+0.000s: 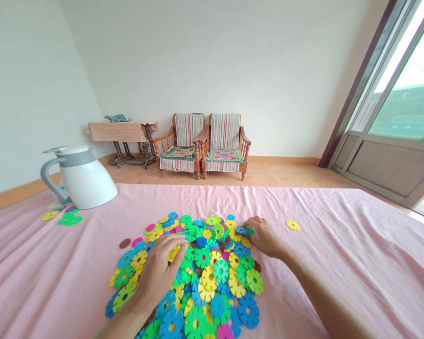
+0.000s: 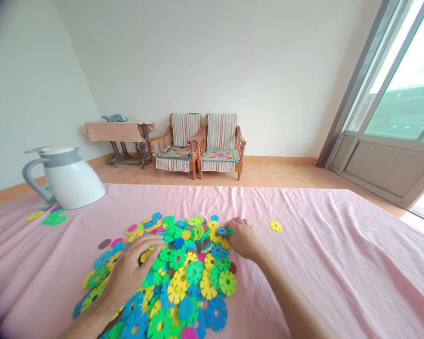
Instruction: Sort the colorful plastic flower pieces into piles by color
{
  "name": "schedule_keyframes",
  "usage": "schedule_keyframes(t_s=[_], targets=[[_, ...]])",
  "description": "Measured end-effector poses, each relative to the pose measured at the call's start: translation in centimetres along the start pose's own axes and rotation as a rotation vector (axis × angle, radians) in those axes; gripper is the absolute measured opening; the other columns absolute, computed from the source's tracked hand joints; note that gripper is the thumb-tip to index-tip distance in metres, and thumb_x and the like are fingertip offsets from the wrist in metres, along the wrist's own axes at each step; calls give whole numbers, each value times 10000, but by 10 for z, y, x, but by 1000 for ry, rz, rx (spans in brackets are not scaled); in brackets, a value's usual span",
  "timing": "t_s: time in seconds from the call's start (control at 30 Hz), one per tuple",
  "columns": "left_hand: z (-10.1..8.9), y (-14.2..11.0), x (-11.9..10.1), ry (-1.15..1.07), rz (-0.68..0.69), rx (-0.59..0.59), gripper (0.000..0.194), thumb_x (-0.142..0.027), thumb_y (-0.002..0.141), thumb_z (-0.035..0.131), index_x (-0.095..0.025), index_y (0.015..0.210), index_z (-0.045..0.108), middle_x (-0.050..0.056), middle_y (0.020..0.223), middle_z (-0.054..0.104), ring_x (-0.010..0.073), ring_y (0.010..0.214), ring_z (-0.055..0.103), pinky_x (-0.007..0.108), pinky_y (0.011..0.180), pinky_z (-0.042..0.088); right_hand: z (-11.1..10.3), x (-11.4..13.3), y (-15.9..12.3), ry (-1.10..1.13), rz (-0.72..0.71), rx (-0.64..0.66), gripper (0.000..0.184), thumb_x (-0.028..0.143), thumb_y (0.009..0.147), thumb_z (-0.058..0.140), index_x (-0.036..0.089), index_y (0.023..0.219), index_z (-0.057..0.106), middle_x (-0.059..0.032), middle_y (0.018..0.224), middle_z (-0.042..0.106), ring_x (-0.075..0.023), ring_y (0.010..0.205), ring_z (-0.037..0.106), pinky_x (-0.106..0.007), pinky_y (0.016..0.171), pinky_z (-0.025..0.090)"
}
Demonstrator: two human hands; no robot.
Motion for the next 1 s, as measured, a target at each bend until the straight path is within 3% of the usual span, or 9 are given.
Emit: schedule_keyframes(t_s=[0.17, 0.33, 0.5, 0.67, 0.8, 0.9, 1.0], targets=[[0, 0, 0, 5, -6, 1, 215, -368, 920, 489, -241, 947, 660, 48, 1015, 673, 223, 1001, 605, 401, 906, 486, -2, -10, -1, 63, 24, -81, 205, 131, 722, 521, 194, 828, 685, -62, 901, 658, -203, 892, 585, -305, 795, 435], [-1, 2, -2, 13, 1, -4, 232, -374, 919, 486, -230, 941, 667, 58, 1010, 677, 226, 996, 613, 391, 901, 496, -15, -51, -1, 94, 140, -225, 220, 242, 779, 475, 193, 705, 676, -51, 699, 655, -206, 723, 613, -302, 666, 455], [-3, 2, -4, 22, 6, -9, 221, -364, 913, 495, -237, 934, 674, 52, 1005, 685, 226, 987, 622, 388, 892, 504, -43, -97, -9, 99, 291, -404, 259, 289, 775, 476, 173, 893, 675, -67, 691, 680, -229, 664, 634, -336, 613, 474], [-2, 1, -4, 26, 1, -8, 206, -354, 911, 502, -242, 937, 673, 46, 1005, 684, 224, 988, 620, 388, 892, 502, -58, -114, -18, 88, 385, -534, 402, 280, 795, 424, 125, 1130, 585, -125, 888, 684, -255, 804, 656, -400, 692, 501], [-1, 2, -3, 22, -1, -5, 215, -361, 912, 498, -236, 935, 672, 50, 1006, 681, 226, 990, 618, 390, 895, 500, -50, -89, -14, 86, 287, -487, 372, 267, 811, 417, 115, 1085, 616, -175, 1035, 655, -273, 929, 632, -450, 804, 481], [0, 2, -2, 18, 0, 1, 216, -361, 914, 495, -235, 937, 670, 50, 1014, 677, 223, 997, 616, 388, 901, 498, -29, -45, -6, 132, 96, -326, 347, 205, 819, 414, 182, 1066, 657, -108, 1056, 685, -221, 957, 635, -380, 827, 495], [0, 2, -1, 18, 1, 1, 217, -364, 914, 495, -237, 939, 669, 48, 1010, 677, 220, 998, 615, 388, 901, 498, -11, -1, -5, 146, -71, -178, 456, 126, 782, 446, 254, 1182, 623, -45, 1210, 648, -201, 1126, 569, -368, 944, 445]])
Point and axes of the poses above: each hand's wrist, its own y-axis towards the middle knuckle, its own z-axis out of the palm, x = y × z, the point moved 10 cm from there along y, towards the middle knuckle
